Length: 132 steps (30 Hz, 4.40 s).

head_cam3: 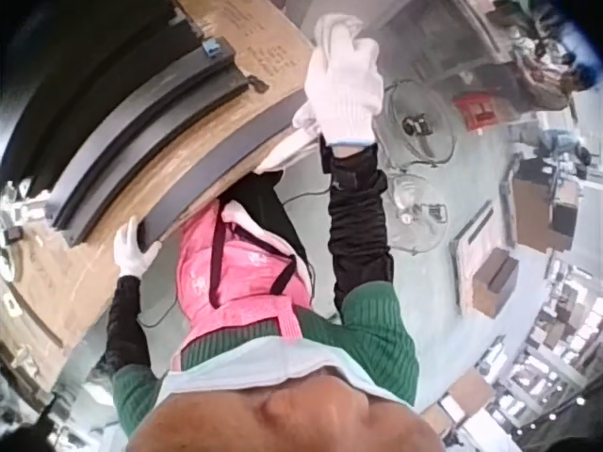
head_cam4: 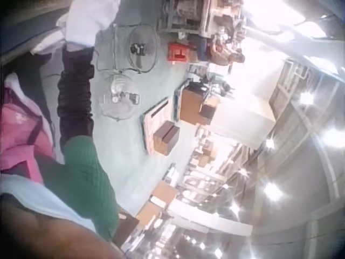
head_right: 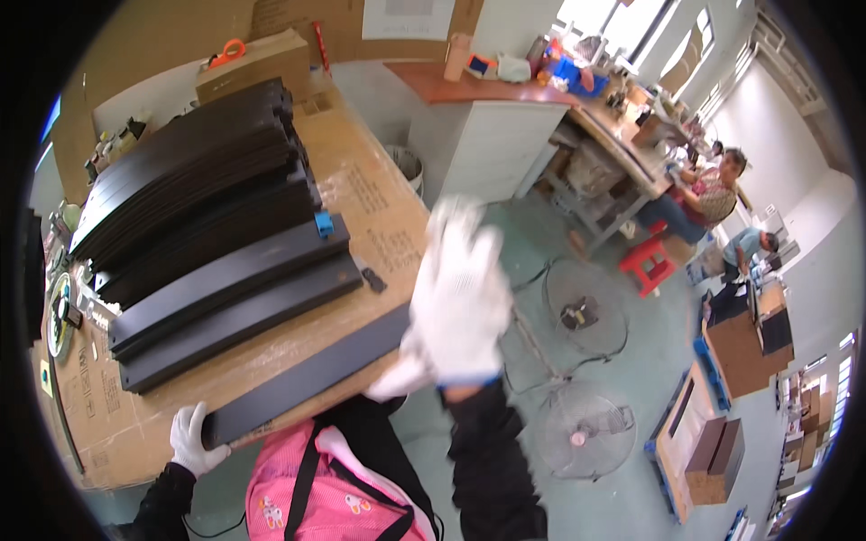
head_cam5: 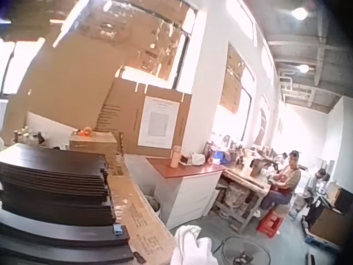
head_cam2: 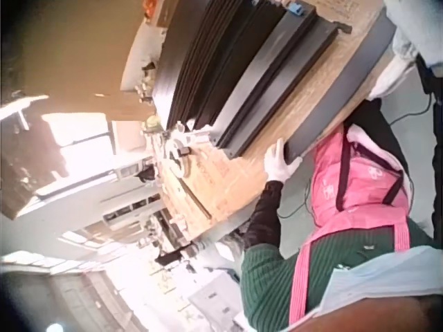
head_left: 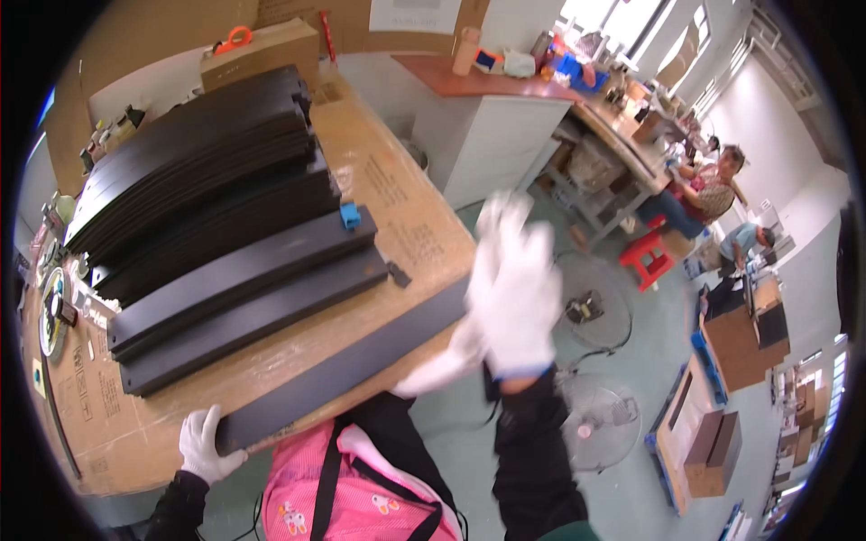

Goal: Cleaning long rectangular metal or plastic components using a rag and a cleaning solution from a bottle.

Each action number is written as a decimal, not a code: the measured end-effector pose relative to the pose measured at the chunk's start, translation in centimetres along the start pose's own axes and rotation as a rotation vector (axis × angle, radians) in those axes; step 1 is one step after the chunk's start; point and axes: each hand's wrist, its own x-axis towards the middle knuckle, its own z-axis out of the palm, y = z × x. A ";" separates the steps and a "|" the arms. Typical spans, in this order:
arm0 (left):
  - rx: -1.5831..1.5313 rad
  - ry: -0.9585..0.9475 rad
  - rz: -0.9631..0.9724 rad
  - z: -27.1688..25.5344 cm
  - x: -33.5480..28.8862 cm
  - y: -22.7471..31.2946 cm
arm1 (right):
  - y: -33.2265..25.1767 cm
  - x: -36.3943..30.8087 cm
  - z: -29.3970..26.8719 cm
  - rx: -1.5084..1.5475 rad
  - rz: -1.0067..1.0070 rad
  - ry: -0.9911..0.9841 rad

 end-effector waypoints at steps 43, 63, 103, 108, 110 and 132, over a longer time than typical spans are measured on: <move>0.013 0.104 -0.041 0.6 0.8 0.9 | 12.3 -5.0 12.9 0.120 -0.081 0.039; -0.111 0.055 -0.029 0.0 2.7 1.5 | 14.0 -1.4 14.8 -0.147 0.008 -0.266; -0.127 0.052 -0.110 1.4 0.3 0.1 | 11.9 -4.7 18.7 -0.184 0.062 -0.114; -0.106 0.083 -0.108 1.2 0.5 0.4 | 2.4 -13.2 17.2 0.020 -0.072 -0.591; -0.130 0.087 -0.098 1.2 0.6 0.5 | -3.5 -17.7 15.6 0.175 -0.290 -0.467; -0.231 0.118 -0.178 0.3 1.3 1.1 | -18.7 -25.2 14.6 0.203 -0.422 -0.837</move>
